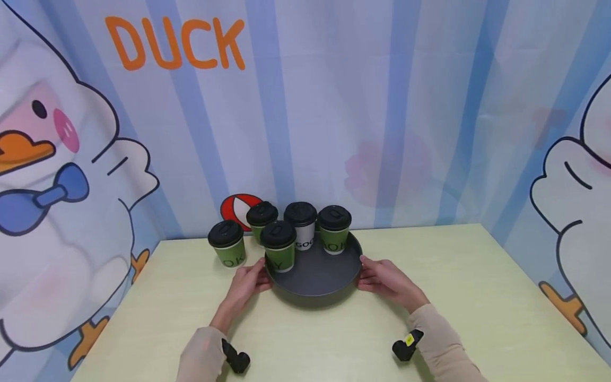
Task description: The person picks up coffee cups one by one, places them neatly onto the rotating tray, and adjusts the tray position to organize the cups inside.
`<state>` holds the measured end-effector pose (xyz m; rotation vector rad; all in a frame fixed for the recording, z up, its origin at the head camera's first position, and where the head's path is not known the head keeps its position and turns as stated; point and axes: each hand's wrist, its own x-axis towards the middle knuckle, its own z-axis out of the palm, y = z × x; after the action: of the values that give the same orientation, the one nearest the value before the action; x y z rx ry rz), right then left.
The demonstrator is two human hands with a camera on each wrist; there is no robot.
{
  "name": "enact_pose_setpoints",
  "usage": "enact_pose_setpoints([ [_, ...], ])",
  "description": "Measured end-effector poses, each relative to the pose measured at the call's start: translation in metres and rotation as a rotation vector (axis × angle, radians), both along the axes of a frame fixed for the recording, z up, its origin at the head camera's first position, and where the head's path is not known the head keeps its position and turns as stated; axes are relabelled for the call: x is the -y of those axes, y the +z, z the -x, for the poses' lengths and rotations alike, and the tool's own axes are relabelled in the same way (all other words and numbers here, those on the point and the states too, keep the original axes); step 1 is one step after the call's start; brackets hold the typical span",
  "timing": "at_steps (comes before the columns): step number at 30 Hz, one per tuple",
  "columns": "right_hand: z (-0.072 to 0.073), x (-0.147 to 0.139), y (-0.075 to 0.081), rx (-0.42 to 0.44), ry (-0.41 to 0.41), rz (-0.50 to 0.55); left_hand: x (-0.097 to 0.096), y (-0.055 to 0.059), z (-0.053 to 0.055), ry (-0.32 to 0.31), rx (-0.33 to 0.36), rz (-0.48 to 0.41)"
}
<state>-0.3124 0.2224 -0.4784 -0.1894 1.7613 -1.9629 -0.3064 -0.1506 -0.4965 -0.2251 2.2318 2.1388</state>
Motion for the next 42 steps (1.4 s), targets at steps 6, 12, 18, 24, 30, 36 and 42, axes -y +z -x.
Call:
enact_pose_setpoints([
  [6, -0.001, 0.003, 0.003, -0.018, -0.026, -0.013, -0.002, 0.002, 0.001, 0.009, 0.017, 0.01],
  [12, -0.002, -0.003, 0.003, -0.004, 0.036, -0.001, -0.003, 0.004, 0.001, 0.026, 0.012, -0.004],
  [18, -0.001, 0.001, 0.0, -0.039, -0.062, 0.067, -0.003, 0.005, 0.001, 0.022, 0.013, -0.015],
  [24, -0.003, 0.002, -0.001, -0.024, -0.039, 0.071, -0.001, 0.004, 0.001, 0.024, 0.024, -0.002],
  [30, -0.002, 0.005, 0.0, -0.042, -0.063, 0.076, -0.001, 0.005, 0.001, 0.023, 0.006, -0.003],
  [36, -0.002, 0.006, -0.002, -0.03, -0.099, 0.045, -0.001, 0.005, 0.001, 0.019, 0.015, 0.018],
  [42, -0.003, 0.006, -0.005, -0.028, -0.103, 0.046, 0.005, 0.02, -0.009, -0.01, -0.137, 0.399],
])
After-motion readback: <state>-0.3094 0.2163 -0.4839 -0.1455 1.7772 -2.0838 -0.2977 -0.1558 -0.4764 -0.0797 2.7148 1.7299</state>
